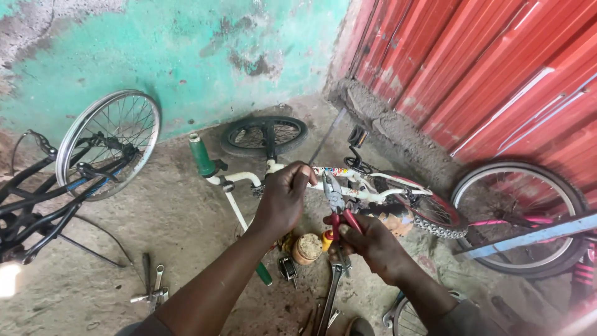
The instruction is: The person works on the handlebars of a white bicycle, using pliers to cut a cable and a rag to wipe the components. They manipulate the brake lever and cable housing while seated on the floor.
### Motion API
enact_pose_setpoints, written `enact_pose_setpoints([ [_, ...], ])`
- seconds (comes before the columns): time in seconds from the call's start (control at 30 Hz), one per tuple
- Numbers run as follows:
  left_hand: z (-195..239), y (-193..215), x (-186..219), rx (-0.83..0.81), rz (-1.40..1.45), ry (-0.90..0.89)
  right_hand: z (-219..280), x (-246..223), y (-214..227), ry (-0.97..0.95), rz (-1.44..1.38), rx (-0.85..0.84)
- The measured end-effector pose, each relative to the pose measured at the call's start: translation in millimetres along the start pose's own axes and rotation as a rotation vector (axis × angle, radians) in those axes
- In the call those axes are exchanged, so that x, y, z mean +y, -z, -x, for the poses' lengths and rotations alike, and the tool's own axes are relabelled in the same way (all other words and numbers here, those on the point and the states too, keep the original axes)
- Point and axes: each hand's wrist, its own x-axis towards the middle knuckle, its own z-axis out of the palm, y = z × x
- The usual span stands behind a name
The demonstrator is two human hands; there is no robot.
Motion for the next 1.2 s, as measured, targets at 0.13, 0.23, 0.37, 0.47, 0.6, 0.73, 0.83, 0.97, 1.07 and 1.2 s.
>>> enact_pose_setpoints([
  [0.13, 3.1, -8.2, -16.1, -0.066, -0.114, -0.039, -0.3, 12.6, -5.0, 0.204, 0.116, 0.064],
  [0.23, 4.0, -12.6, -23.6, -0.071, -0.154, -0.047, -5.0, 11.3, -15.0, 0.266, 0.402, 0.156],
  [0.37, 2.2, -24.9, -25.0, -0.087, -0.269, 0.047, -16.1, 9.6, -15.4, 0.39, 0.682, 0.31],
  [0.47, -4.5, -29.5, -38.5, -0.066, -0.339, -0.044, -16.7, 3.5, -12.5, 0.524, 0.801, 0.353],
  [0.6, -6.9, -24.9, -35.1, -0.145, -0.381, 0.027, -21.7, 12.5, -8.2, 0.404, 0.905, 0.369],
  [0.73, -1.8, -21.7, -34.2, -0.15, -0.376, -0.01, -20.9, 17.6, -5.0, 0.465, 0.897, 0.377],
  [0.83, 2.2, -19.6, -32.9, -0.149, -0.317, -0.086, -27.8, 27.6, 2.3, 0.509, 0.841, 0.325],
  [0.97, 2.8, -19.0, -35.4, -0.164, -0.309, -0.089, -22.8, 13.6, -2.7, 0.603, 0.717, 0.21],
  [1.07, 5.2, -20.5, -33.7, -0.173, -0.286, -0.089, -37.6, 50.1, 12.2, 0.502, 0.636, 0.186],
  [1.2, 3.5, -21.8, -32.4, -0.174, -0.34, -0.115, -46.0, 60.7, 20.1, 0.488, 0.55, 0.166],
])
